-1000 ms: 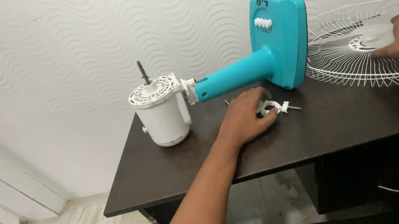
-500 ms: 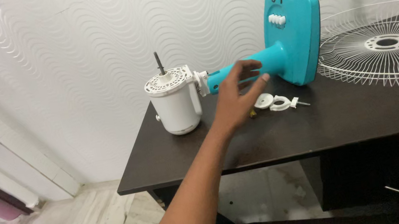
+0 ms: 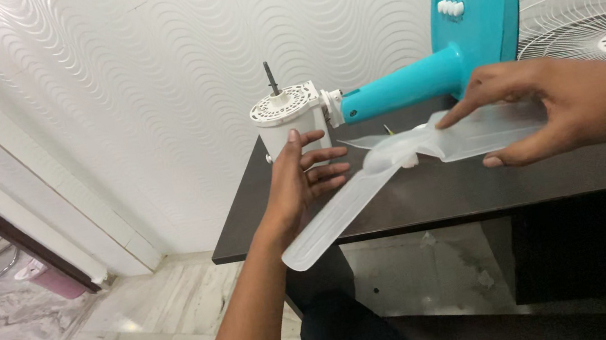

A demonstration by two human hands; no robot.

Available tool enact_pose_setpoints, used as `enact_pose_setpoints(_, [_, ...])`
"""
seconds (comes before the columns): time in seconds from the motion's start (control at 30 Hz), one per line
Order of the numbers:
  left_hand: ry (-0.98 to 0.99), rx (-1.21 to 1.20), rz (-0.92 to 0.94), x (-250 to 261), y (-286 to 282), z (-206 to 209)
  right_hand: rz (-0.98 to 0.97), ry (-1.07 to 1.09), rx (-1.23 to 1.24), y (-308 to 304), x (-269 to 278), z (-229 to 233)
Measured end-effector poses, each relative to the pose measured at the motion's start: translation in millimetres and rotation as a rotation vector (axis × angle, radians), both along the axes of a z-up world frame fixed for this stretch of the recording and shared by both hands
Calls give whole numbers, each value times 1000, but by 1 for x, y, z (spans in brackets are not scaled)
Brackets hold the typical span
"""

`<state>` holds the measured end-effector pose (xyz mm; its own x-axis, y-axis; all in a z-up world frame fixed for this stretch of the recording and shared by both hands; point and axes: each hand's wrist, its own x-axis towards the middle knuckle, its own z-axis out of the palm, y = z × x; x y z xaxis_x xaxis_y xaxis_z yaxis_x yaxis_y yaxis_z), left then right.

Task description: The person assembles a table fan by attaching the motor to the stand, securing it with screws, and fitting the front wire cage. The person uses a screwdriver to tighten the screws and aligns the components on a dark table.

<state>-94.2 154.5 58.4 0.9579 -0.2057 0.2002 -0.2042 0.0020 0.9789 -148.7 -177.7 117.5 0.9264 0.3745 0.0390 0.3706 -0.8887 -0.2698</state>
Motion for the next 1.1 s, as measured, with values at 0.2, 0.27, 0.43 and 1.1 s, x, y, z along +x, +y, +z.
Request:
enact_pose_setpoints(0.2, [-81,244,-29,3,-3,-1,-61,19,-14,8,16,-28])
enact_pose_setpoints(0.27, [-144,363,-53,3,-6,0,-101,-12,-46,15,23,-34])
enact_pose_setpoints(0.43, [-208,645,-83,-6,-13,-9,-48,-121,-34,26,38,-48])
enact_pose_setpoints(1.1, [-645,752,28,15,-30,-30,-396,-380,-278,-87,72,-76])
